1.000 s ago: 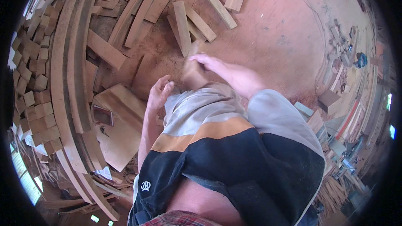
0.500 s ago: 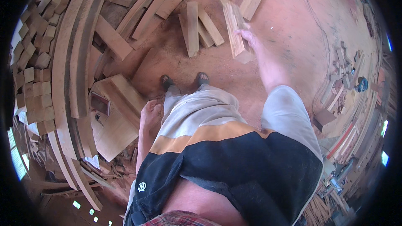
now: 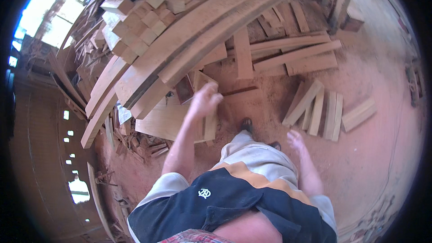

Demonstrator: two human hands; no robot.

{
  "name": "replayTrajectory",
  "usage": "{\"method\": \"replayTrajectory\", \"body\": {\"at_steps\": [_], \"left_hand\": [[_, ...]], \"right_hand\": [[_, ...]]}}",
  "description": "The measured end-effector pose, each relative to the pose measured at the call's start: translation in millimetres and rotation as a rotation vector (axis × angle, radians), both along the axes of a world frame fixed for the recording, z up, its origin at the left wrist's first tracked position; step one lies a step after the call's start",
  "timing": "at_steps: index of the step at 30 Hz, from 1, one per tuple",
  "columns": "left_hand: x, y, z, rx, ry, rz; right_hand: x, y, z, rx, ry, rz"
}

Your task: The person repeatedly picks up wooden planks from a large pile, briefly inspects them, and places them into a smaller, organized stack on the floor. The task involves sorting and stacking the wood by hand.

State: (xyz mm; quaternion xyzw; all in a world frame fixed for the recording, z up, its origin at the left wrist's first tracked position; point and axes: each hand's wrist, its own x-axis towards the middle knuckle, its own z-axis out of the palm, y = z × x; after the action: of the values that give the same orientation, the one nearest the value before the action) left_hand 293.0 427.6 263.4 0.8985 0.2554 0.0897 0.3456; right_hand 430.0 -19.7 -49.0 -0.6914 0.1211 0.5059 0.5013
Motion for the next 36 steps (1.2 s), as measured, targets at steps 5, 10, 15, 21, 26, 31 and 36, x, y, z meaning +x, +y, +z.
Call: {"method": "replayTrajectory", "body": {"at_steps": [5,10,15,21,26,31,36], "left_hand": [[27.7,167.8,88.5,0.165,-0.249,0.360],[72.2,302.7,186.5,0.631,-0.332,0.449],[136.7,401.1,268.6,0.831,-0.187,0.665],[161.6,468.1,290.9,0.787,0.014,0.838],[130.2,509.4,297.3,0.890,-0.072,0.759],[59.4,521.3,305.6,0.716,-0.122,0.827],[51.5,521.7,306.7,0.754,-0.076,0.827]], "right_hand": [[-15.1,22.6,-9.3,0.013,-0.044,-0.100],[-20.0,20.0,-14.9,-0.011,-0.099,-0.260],[-43.7,27.4,-22.5,-0.092,-0.200,-0.409],[-83.3,59.1,-18.1,-0.068,-0.131,-0.525],[-95.7,78.3,5.0,-0.064,-0.138,-0.424],[-80.6,84.6,24.9,0.101,-0.162,-0.654],[-64.8,85.4,42.8,0.044,0.001,-0.591]]}}
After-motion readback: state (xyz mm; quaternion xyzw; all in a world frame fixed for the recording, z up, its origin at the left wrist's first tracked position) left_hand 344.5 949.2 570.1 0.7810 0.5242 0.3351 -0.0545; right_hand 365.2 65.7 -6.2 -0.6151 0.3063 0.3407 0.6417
